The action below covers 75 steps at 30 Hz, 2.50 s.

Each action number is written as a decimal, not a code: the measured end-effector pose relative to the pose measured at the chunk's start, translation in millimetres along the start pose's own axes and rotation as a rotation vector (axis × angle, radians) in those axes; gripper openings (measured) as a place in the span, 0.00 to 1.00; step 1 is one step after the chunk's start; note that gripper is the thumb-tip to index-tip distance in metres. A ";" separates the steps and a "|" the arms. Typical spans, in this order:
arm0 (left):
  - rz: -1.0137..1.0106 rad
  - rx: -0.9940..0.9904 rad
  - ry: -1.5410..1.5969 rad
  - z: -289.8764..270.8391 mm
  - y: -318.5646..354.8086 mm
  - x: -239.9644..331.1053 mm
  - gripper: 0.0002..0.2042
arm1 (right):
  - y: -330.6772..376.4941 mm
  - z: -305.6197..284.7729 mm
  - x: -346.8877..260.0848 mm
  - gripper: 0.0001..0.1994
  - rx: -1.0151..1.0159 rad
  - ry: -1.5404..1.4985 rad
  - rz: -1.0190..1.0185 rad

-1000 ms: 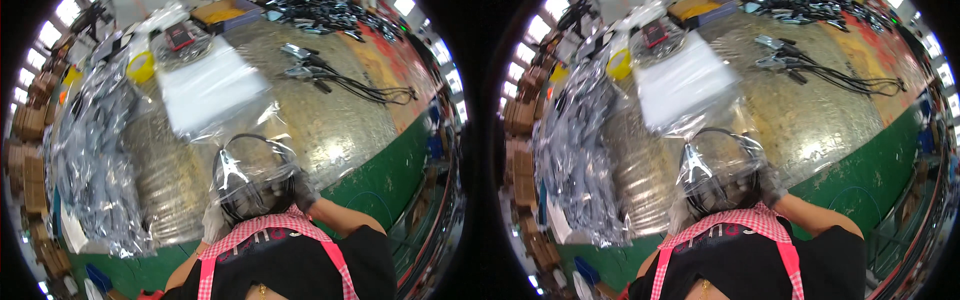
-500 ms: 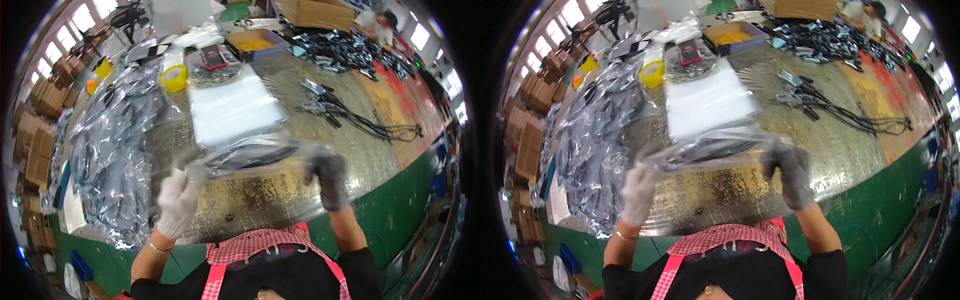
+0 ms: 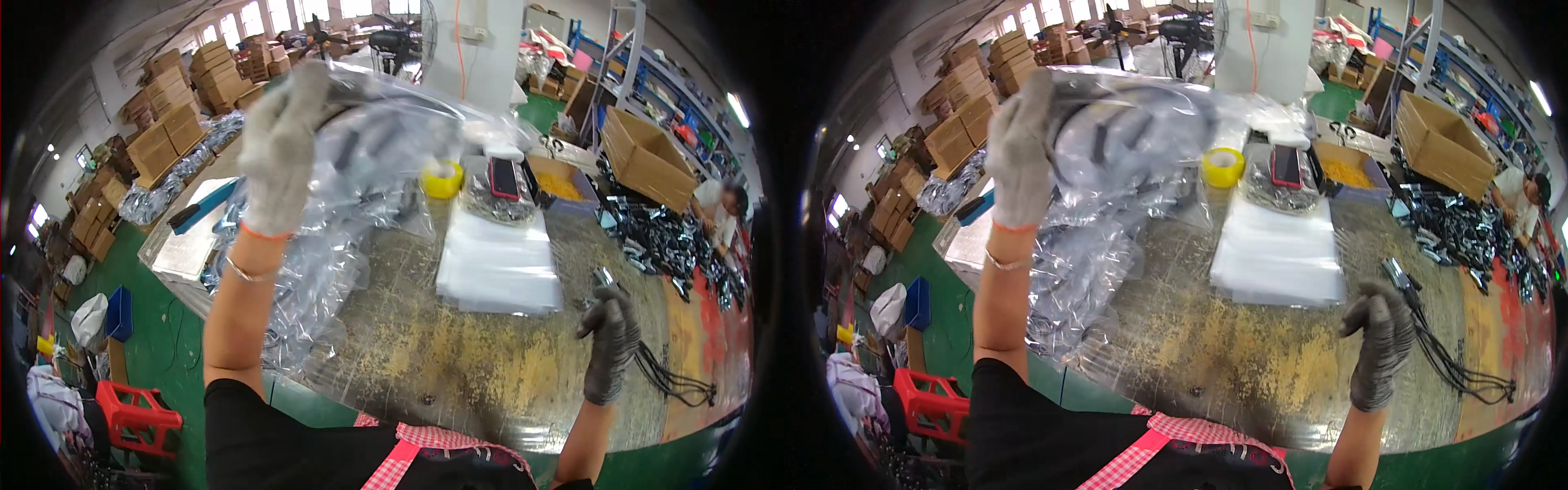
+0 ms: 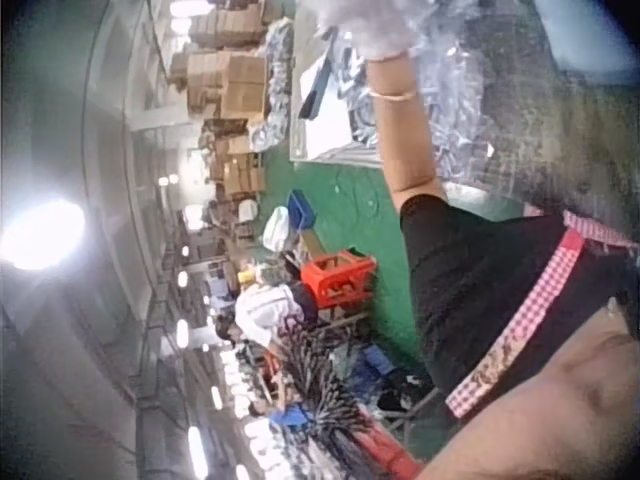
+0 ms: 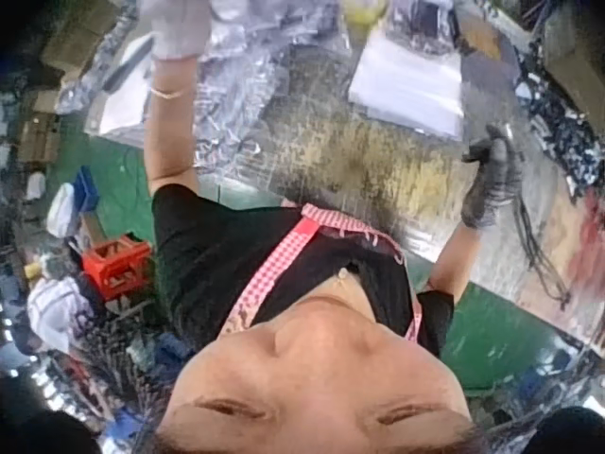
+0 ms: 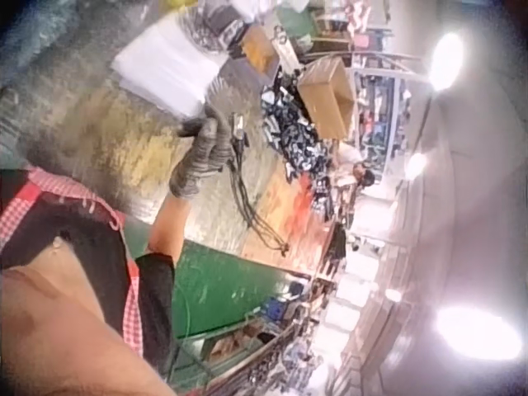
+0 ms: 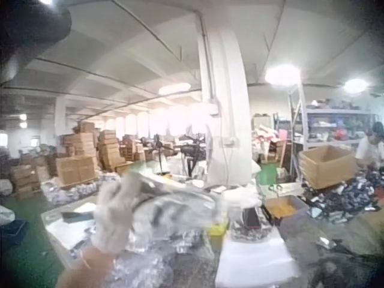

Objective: Packaging cable assemblies into plastic bags.

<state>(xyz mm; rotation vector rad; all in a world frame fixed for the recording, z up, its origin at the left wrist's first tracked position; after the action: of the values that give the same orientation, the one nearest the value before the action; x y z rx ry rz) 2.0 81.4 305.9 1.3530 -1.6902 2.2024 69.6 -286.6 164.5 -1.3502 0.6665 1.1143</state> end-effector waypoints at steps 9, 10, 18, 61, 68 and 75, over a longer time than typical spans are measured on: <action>-0.316 -0.441 -1.341 -129.1 11.8 -202.0 0.18 | 66.0 -39.0 152.0 0.14 -0.063 0.158 0.563; -0.328 -0.521 -1.373 -135.4 33.6 -212.2 0.18 | 73.9 -50.2 160.8 0.14 -0.040 0.210 0.556; -0.180 -0.942 -1.032 -6.4 81.8 -173.1 0.16 | 116.5 -163.6 182.3 0.14 0.279 0.485 0.430; -1.279 -0.606 0.225 167.1 231.8 -75.4 0.21 | 62.0 -128.9 80.4 0.10 -0.369 0.988 -0.112; -0.651 -0.054 -0.271 82.4 150.9 -18.0 0.17 | 67.7 -129.1 61.0 0.11 -0.369 1.441 -0.058; -0.285 -0.790 -0.358 110.9 245.6 -36.8 0.18 | 64.4 78.6 26.5 0.10 -0.636 1.219 -0.627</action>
<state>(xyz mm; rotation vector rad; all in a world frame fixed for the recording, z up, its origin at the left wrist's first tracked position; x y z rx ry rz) -36.4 -89.7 98.0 1.6306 -1.9832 0.9868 4.5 -213.3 126.8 -2.5710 0.6373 -0.1590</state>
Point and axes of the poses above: each hand's wrist, its own y-axis away from the middle knuckle, its own z-axis out of the palm, x = y × z, the point moved 6 cm from there along -y, towards the middle knuckle, and after that the axes turned 8 degrees about -y, right-handed, at the moved point
